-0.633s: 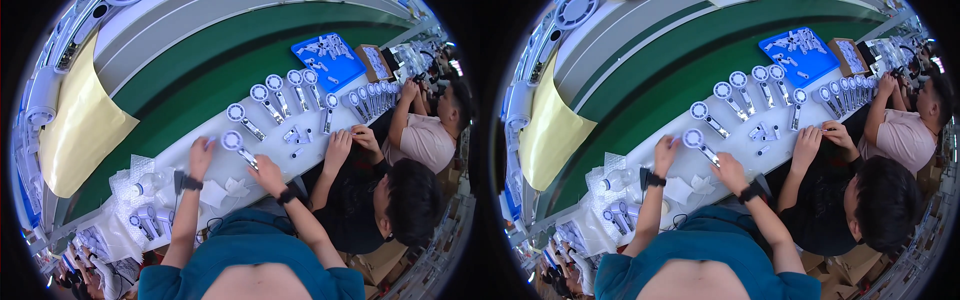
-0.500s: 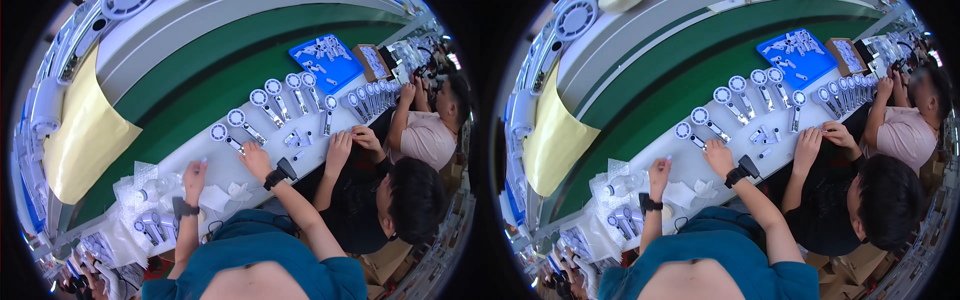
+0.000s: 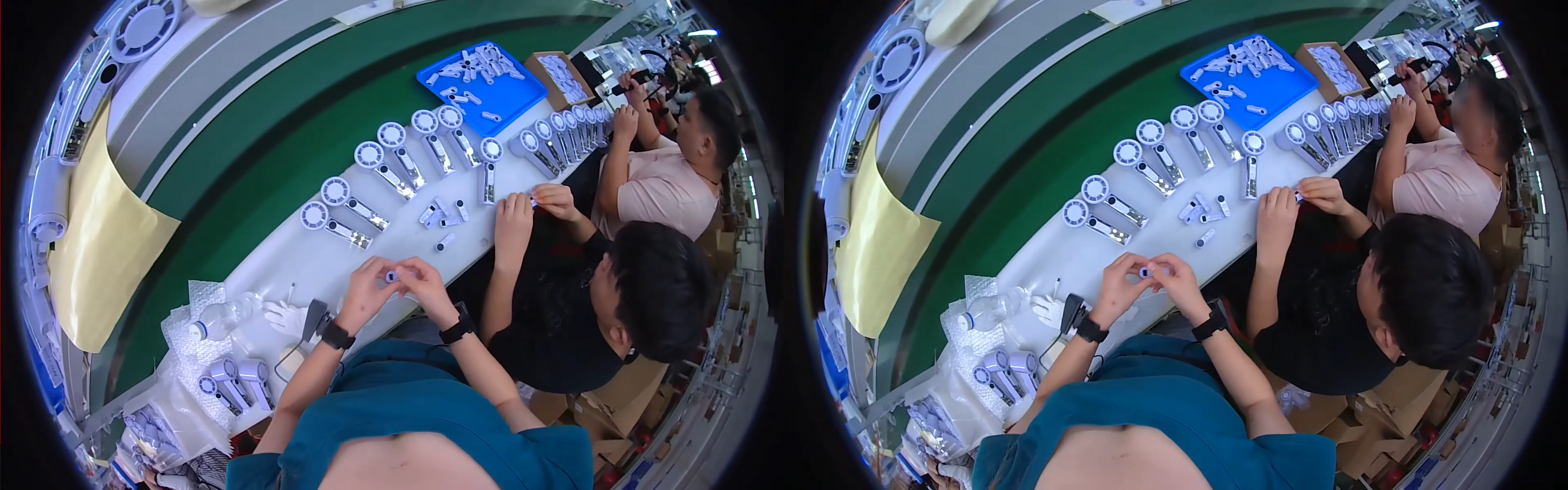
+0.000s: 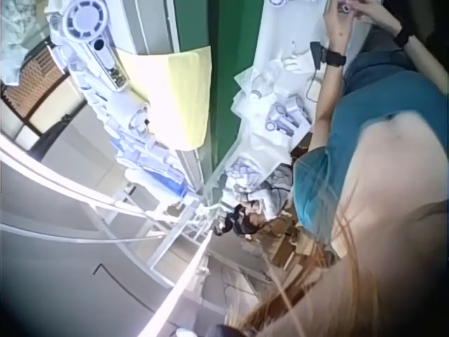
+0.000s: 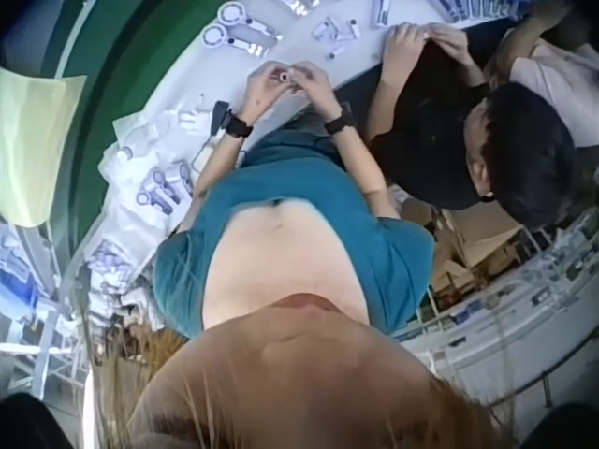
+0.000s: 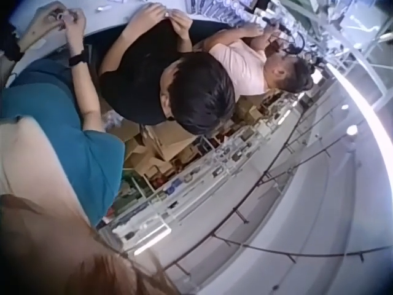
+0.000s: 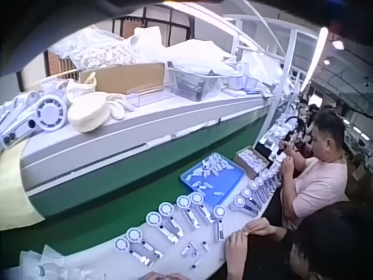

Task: Assembling handheld electric fans by snapping plastic housing components and internal parts together at an assembly line.

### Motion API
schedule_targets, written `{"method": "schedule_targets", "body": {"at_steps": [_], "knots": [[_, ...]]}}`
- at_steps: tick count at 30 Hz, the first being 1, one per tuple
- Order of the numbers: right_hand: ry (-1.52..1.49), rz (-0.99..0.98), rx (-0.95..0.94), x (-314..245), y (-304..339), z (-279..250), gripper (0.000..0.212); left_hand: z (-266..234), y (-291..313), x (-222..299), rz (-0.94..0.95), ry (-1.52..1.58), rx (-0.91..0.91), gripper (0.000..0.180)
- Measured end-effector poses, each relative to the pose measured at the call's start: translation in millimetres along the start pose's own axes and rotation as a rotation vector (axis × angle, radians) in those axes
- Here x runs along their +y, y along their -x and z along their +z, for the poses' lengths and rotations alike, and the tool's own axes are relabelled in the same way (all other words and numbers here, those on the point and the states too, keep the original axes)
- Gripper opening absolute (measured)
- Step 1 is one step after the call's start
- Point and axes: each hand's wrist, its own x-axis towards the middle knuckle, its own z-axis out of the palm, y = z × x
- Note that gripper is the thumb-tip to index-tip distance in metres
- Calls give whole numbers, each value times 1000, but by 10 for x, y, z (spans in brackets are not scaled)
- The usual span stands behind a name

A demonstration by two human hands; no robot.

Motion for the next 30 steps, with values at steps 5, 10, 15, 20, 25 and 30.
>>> {"method": "schedule_targets", "body": {"at_steps": [5, 10, 15, 20, 25, 30], "knots": [[244, -237, 536, 56, -145, -477, 13, 227, -62, 126, 110, 40, 83, 31], [800, -527, 851, -13, -428, -764, 10, -55, 288, 65, 51, 35, 117, 26], [939, -676, 653, 45, -61, -191, 11, -558, 1041, -107, -166, 155, 409, 22], [857, -432, -67, 326, 121, 487, 12, -680, 1925, -191, -507, 414, 773, 21], [1003, -608, -188, 392, -29, 937, 15, -532, 2607, -375, -690, 312, 992, 24], [1218, -770, -23, 185, -415, 999, 22, -547, 2971, -769, -727, -392, 1188, 35]]}}
